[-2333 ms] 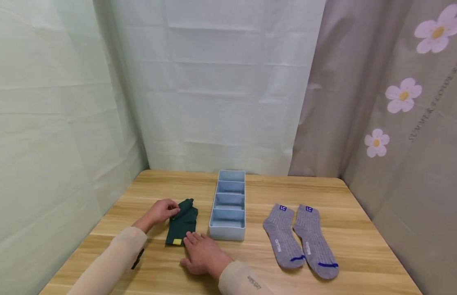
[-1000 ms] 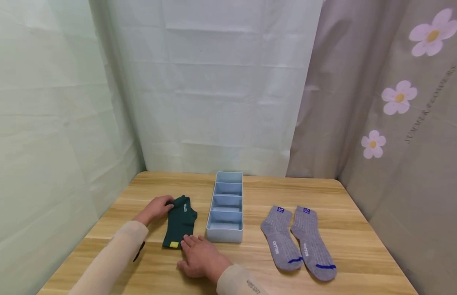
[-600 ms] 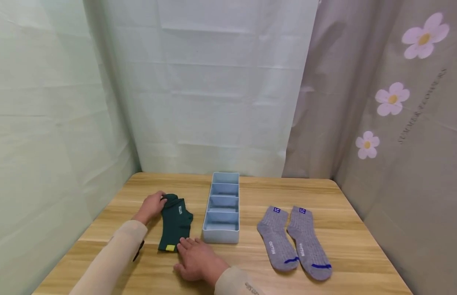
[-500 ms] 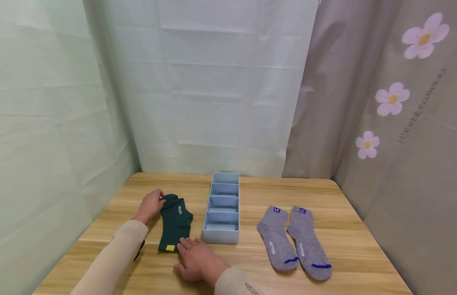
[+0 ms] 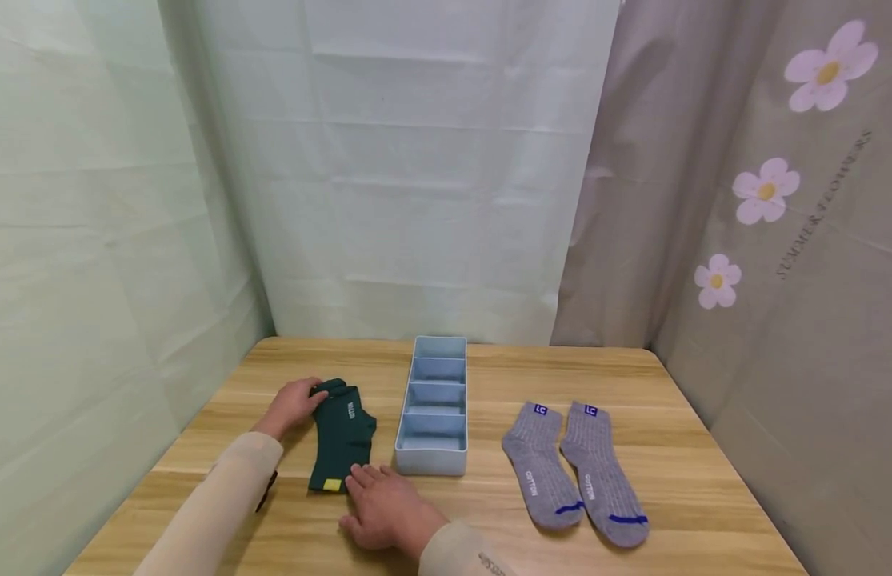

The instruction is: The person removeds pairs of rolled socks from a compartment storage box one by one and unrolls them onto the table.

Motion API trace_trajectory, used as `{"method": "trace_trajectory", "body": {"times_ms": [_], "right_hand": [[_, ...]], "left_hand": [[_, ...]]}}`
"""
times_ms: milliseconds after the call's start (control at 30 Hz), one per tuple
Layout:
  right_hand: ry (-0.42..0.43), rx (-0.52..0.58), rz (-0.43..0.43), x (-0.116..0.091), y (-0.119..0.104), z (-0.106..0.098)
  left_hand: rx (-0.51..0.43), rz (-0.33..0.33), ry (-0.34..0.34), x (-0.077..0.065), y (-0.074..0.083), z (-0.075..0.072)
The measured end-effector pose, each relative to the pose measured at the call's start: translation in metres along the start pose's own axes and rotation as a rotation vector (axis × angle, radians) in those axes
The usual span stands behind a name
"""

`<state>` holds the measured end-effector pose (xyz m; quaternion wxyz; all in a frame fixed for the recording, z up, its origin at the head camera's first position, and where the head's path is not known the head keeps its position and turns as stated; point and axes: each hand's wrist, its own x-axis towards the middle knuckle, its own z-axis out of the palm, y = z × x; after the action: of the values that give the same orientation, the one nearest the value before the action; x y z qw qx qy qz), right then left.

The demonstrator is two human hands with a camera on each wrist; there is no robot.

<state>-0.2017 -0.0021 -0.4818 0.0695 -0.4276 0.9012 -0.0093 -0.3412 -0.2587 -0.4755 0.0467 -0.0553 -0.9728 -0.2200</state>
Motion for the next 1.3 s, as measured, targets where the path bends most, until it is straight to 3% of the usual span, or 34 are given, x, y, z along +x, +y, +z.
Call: {"method": "trace_trajectory", "body": {"times_ms": [167, 300, 433, 567, 667, 733, 800, 933, 1167, 1300], "right_hand": [[-0.006, 0.006, -0.002, 0.000, 0.000, 0.000], [-0.001, 0.004, 0.001, 0.000, 0.001, 0.001], [0.009, 0.002, 0.002, -0.001, -0.001, 0.000], [0.020, -0.002, 0.003, -0.002, -0.002, -0.001], [0.028, -0.007, 0.006, -0.003, -0.003, -0.001], [0.032, -0.011, 0.006, -0.003, -0.003, -0.001], [0.032, -0.014, 0.002, -0.003, -0.004, -0.001], [0.033, -0.018, -0.005, -0.003, -0.003, 0.000], [0.032, -0.020, -0.011, -0.003, -0.003, 0.000], [0.029, -0.014, -0.013, -0.002, -0.002, 0.000]], "left_hand": [[0.026, -0.043, 0.043, 0.002, -0.001, -0.002], [0.007, -0.012, 0.062, 0.000, 0.001, -0.005], [0.027, 0.147, 0.137, -0.005, -0.005, -0.006], [0.183, 0.387, 0.184, -0.009, -0.009, -0.005], [0.356, 0.534, 0.132, -0.012, -0.005, -0.005], [0.440, 0.565, 0.066, -0.014, -0.001, -0.005], [0.493, 0.534, 0.000, -0.016, 0.002, -0.006], [0.514, 0.397, -0.087, -0.017, 0.007, -0.006], [0.448, 0.222, -0.205, -0.011, 0.007, -0.003], [0.399, 0.158, -0.250, -0.008, 0.007, -0.003]]}}
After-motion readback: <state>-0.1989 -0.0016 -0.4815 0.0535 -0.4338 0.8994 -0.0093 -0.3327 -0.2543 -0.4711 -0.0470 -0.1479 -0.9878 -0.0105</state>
